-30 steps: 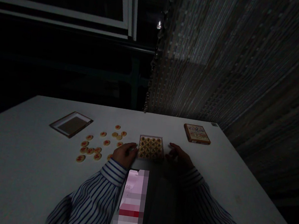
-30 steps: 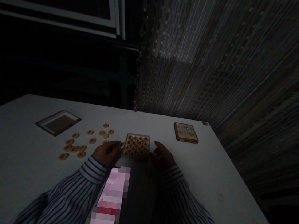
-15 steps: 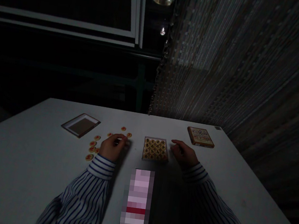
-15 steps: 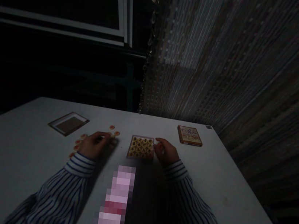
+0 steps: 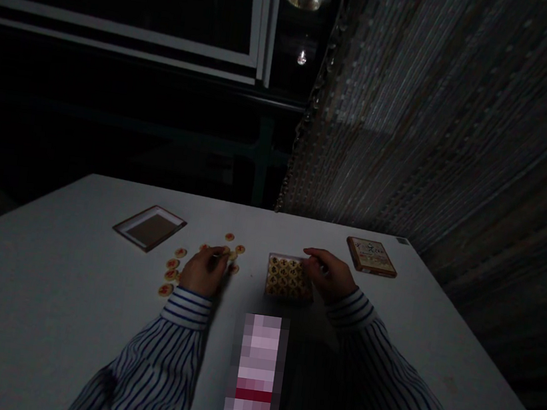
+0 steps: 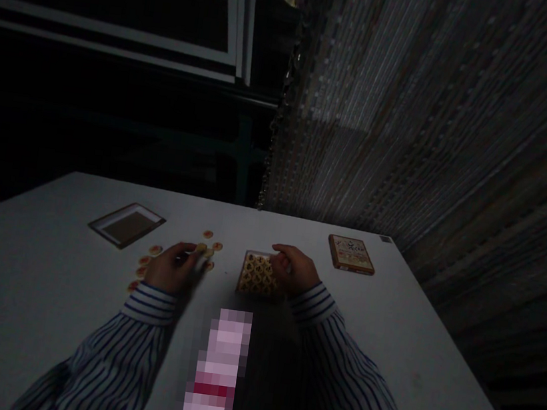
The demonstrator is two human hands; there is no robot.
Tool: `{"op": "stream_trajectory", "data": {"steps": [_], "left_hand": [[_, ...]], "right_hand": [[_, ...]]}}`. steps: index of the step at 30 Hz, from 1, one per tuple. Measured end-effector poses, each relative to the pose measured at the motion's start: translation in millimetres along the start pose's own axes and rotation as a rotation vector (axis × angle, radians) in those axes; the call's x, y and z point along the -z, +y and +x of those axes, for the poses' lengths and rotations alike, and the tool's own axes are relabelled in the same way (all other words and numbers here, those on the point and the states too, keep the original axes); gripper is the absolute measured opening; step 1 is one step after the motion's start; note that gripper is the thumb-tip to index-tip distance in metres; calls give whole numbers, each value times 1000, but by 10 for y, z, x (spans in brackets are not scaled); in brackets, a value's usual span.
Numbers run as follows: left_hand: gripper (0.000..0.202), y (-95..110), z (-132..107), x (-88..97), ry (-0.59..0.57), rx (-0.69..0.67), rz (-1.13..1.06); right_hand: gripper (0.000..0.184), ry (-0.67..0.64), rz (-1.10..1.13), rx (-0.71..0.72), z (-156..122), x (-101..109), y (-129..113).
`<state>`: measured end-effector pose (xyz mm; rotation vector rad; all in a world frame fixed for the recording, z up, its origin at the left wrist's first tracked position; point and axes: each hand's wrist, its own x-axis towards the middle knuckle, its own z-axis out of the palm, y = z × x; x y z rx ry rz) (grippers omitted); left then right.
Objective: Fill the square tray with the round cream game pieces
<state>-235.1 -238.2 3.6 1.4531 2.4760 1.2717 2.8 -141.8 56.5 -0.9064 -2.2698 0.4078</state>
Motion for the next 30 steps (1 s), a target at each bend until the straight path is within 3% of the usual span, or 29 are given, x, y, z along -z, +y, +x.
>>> {"op": "stream_trajectory", "data": {"steps": [8,14,23,30], "left_hand": [[32,-96,-40,-48,-48,-62,205],[32,-106,-60,-105,-113,-156,222],[35,-133,-71,-220,-242,-181,274],[37,-150,-60,-282,-294,-152,326]], "right_hand": [[25,-44,-21,130,215,-234,-194],[24,-85,-37,207,327,-421,-300],[25,-215,-174,213,280,-718,-366],[26,-268,-272,236,248,-788,-356]]}}
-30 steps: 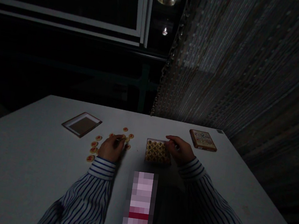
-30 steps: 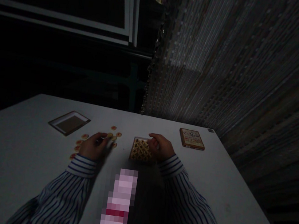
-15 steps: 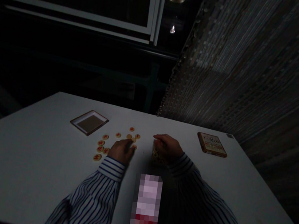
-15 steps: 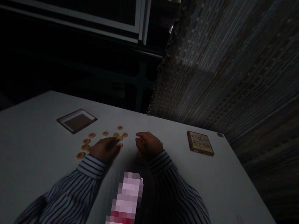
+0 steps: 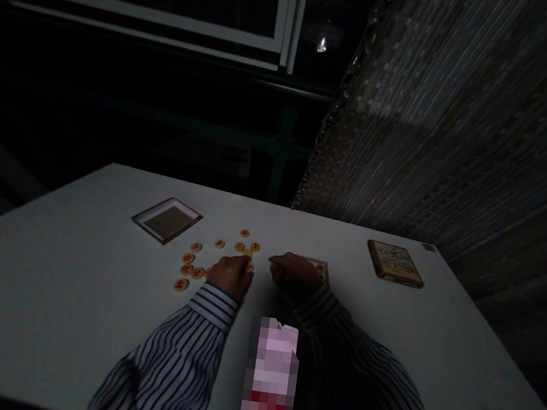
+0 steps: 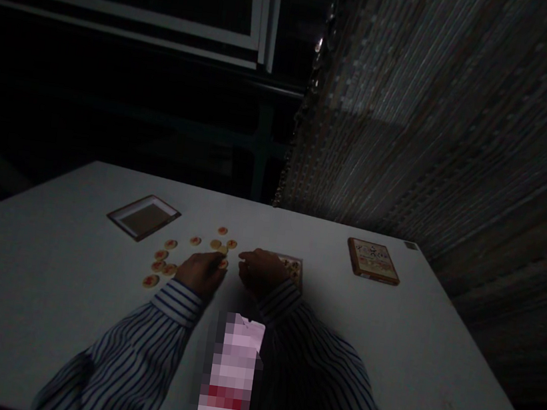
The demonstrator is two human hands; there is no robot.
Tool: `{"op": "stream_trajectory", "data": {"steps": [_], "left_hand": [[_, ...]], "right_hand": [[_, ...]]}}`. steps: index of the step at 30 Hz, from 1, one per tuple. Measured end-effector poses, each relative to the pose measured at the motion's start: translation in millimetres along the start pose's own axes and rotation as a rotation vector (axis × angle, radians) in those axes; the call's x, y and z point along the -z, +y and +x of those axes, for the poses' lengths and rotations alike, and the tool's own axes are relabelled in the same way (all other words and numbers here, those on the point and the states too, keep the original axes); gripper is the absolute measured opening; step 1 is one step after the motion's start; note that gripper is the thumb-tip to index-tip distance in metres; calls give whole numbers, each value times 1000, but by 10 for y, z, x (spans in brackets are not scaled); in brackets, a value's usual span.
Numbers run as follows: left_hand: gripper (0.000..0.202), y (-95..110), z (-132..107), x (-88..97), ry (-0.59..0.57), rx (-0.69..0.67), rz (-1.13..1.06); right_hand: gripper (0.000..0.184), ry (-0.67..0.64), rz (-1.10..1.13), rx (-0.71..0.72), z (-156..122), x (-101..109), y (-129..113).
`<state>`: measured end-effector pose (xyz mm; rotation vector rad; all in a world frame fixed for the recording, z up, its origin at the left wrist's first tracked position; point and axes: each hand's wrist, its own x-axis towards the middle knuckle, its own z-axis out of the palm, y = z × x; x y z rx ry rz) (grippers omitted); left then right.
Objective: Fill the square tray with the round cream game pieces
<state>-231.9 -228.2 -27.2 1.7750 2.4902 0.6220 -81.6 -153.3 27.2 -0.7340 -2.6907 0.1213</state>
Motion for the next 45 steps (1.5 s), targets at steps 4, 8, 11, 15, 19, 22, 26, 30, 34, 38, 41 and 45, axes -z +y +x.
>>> {"op": "stream_trajectory", "data": {"steps": [4,8,11,15,19,22,26,30,34,38,41,45], "left_hand": [[37,24,-1,28,-38,20,28],[35,63,-6,80,-60,44,63],[34,86,-7,107,-68,60,88],[34,86,-6,95,-61,65,94],[33,70,-16,60,-8,47,95],[31,64,-22,46,35,30,77],[30,68,-19,50,61,10,47],[30,80,-17,72,100,-14,11],[31,90,-23,88,163,-51,-40],[31,94,-32,102,236,-84,-106],[29,91,-38,119,278,-108,-141],[28,97,-49,145,314,-155,-188]], "right_hand": [[27,8,7,17,-9,-20,26],[26,32,25,31,-16,-21,42],[27,46,39,35,-19,0,37],[26,42,45,39,-21,24,25],[26,49,60,36,-26,8,34],[27,53,62,39,-30,-19,54],[27,48,59,24,-28,-21,61],[27,37,40,0,-30,22,44],[27,55,24,-31,-35,54,39],[26,81,23,-58,-30,79,45],[25,87,24,-78,-30,118,61],[26,98,42,-85,-58,192,100]]}}
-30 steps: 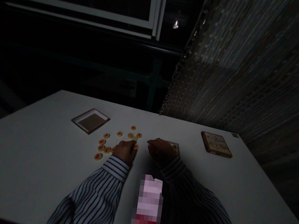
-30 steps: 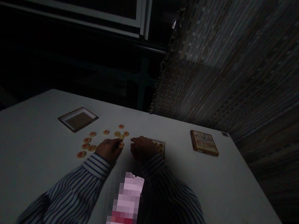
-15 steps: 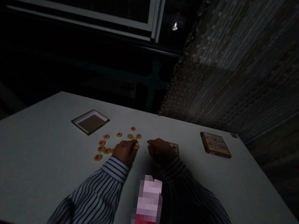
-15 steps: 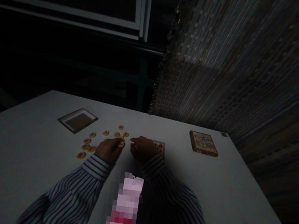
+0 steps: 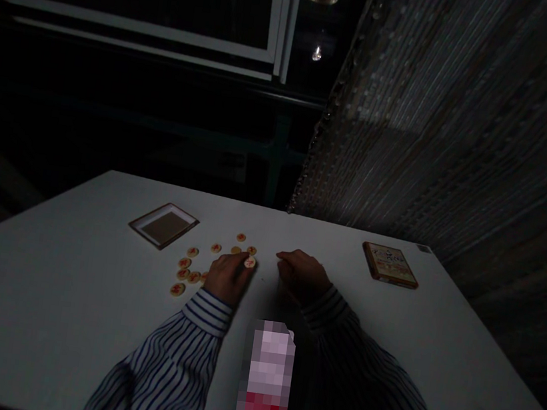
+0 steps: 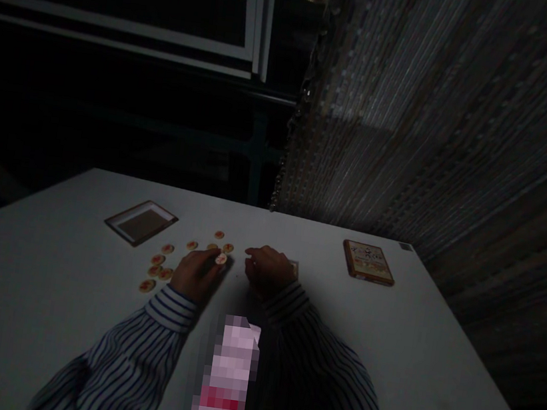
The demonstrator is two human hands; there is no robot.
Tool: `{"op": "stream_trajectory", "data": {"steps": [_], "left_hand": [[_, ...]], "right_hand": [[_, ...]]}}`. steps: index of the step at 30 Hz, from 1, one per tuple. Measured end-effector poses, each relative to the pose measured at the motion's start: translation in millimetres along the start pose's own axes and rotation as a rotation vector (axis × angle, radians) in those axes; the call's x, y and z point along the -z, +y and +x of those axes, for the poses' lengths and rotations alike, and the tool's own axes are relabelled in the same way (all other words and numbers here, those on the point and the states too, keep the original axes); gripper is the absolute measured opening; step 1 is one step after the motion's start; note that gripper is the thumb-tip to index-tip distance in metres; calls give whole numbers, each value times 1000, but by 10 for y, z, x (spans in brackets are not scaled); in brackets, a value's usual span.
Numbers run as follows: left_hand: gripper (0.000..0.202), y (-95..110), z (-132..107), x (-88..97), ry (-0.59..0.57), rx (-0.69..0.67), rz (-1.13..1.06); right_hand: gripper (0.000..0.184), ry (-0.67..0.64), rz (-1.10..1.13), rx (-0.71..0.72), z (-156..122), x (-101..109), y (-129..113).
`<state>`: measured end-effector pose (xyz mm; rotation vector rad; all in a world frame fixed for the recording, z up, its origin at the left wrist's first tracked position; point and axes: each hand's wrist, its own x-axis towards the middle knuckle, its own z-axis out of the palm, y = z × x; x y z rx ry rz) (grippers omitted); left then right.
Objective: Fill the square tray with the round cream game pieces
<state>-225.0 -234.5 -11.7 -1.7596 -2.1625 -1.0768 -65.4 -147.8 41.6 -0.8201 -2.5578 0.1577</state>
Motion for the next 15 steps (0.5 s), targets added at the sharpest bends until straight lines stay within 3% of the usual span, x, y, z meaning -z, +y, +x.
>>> {"op": "stream_trajectory", "data": {"steps": [8,15], "left_hand": [[26,133,-28,58,79,-64,-60],[26,272,-16,127,66,-132,-118]], "right_hand": [[25,85,16,1,-96,204,74],[25,117,46,-18,-190,325,162]]}}
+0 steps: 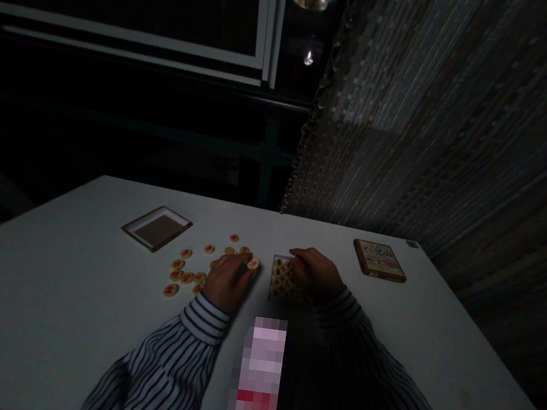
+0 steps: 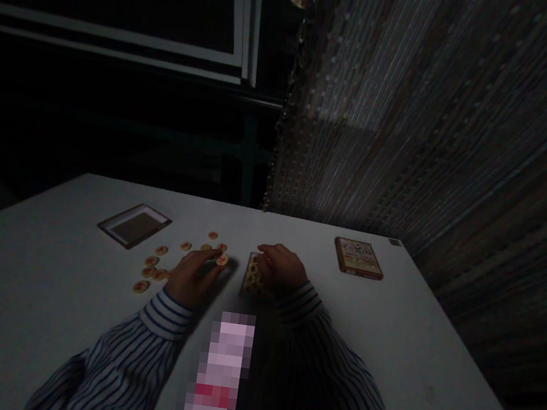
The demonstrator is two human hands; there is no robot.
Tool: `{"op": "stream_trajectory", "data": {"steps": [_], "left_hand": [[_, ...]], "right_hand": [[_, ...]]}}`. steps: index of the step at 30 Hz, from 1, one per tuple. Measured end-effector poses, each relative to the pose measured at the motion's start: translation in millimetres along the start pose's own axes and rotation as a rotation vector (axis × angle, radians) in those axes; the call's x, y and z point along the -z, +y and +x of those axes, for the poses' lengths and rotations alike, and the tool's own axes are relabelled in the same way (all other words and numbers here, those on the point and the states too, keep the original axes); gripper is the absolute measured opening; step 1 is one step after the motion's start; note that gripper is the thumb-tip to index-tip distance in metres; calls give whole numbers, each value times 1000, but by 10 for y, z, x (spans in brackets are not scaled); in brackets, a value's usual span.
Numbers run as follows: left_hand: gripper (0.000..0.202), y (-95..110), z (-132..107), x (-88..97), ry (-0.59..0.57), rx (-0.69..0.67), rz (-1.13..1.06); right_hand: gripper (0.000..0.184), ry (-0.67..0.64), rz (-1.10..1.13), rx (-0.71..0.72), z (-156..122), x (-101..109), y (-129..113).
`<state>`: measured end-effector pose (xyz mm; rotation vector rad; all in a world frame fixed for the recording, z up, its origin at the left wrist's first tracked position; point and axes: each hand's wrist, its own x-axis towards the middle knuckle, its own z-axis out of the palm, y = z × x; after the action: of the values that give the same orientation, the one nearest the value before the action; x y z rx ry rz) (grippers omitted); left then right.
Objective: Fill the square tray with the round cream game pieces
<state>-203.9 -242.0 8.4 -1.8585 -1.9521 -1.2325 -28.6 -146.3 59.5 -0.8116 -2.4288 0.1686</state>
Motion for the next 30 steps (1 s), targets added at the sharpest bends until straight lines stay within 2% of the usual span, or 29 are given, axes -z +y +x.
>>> {"op": "stream_trajectory", "data": {"steps": [15,30], "left_hand": [[24,231,-9,-34,-11,-14,-76],[24,440,76,-188,-62,-88,-125]], "right_hand": [[24,126,99,-24,-247,3,168],[23,120,235,-51,-412,-78,252]]}}
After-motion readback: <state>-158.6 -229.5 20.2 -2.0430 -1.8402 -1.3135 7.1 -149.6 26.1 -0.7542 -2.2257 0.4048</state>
